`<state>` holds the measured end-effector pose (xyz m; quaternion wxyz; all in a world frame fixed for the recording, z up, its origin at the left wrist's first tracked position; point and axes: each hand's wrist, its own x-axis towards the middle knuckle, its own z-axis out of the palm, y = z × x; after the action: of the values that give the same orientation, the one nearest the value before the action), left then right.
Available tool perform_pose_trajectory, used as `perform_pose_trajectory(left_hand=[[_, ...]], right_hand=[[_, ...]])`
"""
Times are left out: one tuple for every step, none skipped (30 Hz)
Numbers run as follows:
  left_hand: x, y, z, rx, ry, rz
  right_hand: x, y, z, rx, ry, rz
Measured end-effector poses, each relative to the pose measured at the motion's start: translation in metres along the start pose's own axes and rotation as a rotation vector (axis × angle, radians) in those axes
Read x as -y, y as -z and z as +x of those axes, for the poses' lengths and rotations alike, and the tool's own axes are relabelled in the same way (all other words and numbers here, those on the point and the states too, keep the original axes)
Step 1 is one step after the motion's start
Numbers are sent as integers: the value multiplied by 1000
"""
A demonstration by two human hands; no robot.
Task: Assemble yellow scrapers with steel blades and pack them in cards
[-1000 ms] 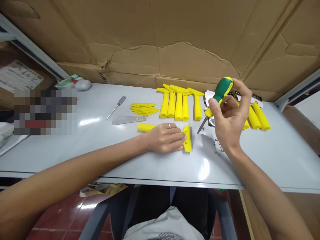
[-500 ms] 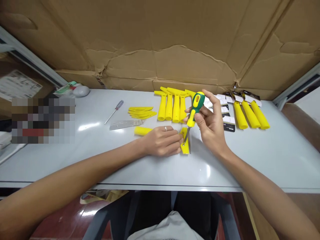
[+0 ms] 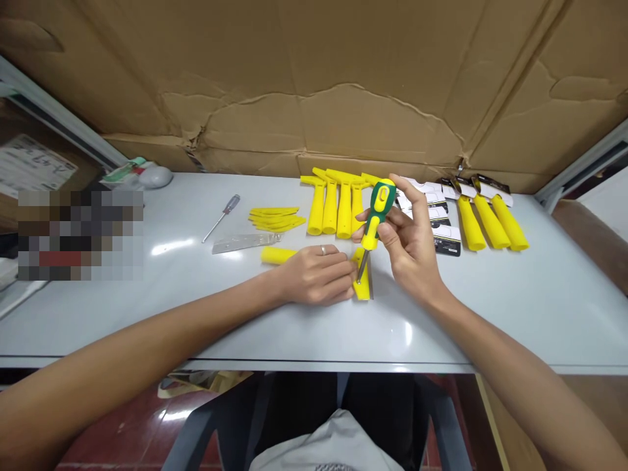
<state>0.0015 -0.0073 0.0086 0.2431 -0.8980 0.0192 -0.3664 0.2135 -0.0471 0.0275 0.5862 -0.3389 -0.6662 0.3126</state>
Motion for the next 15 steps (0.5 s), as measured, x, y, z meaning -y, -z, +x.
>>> perform_pose_trajectory(left_hand=[[0,0,0,-3,2,0],[0,-1,0,-7,5,2],[0,-1,0,-11,8,3],[-1,-1,0,-14,8,4],[-1,-2,0,-16,7,5],[-1,-2,0,-14,6,6],[-1,-2,0,-10,6,8],[-1,-2,0,-6,7,9],[-1,-2,0,-5,8,8],[-2,-2,0,-6,9,6],[-2,-3,1,-9,8,3],[-2,-3,1,-14,7,0],[-2,-3,1,-20,6,-3],[-2,-3,1,-23,6,-4],[-2,-3,1,-24,8,-3]], right_hand=[[0,0,0,4,-2,-4],[0,0,0,12,-5,-6],[0,1,0,19,-6,-5],[0,1,0,25,-4,2],[1,2,0,28,1,14],[2,2,1,30,2,31],[3,3,1,33,-1,53],[4,3,2,39,-10,77],[6,3,2,49,-23,103],[8,4,3,64,-39,127],[10,4,4,78,-51,147],[12,4,4,90,-58,162],[13,5,5,101,-58,170],[14,5,5,110,-55,173],[14,6,5,119,-52,171]])
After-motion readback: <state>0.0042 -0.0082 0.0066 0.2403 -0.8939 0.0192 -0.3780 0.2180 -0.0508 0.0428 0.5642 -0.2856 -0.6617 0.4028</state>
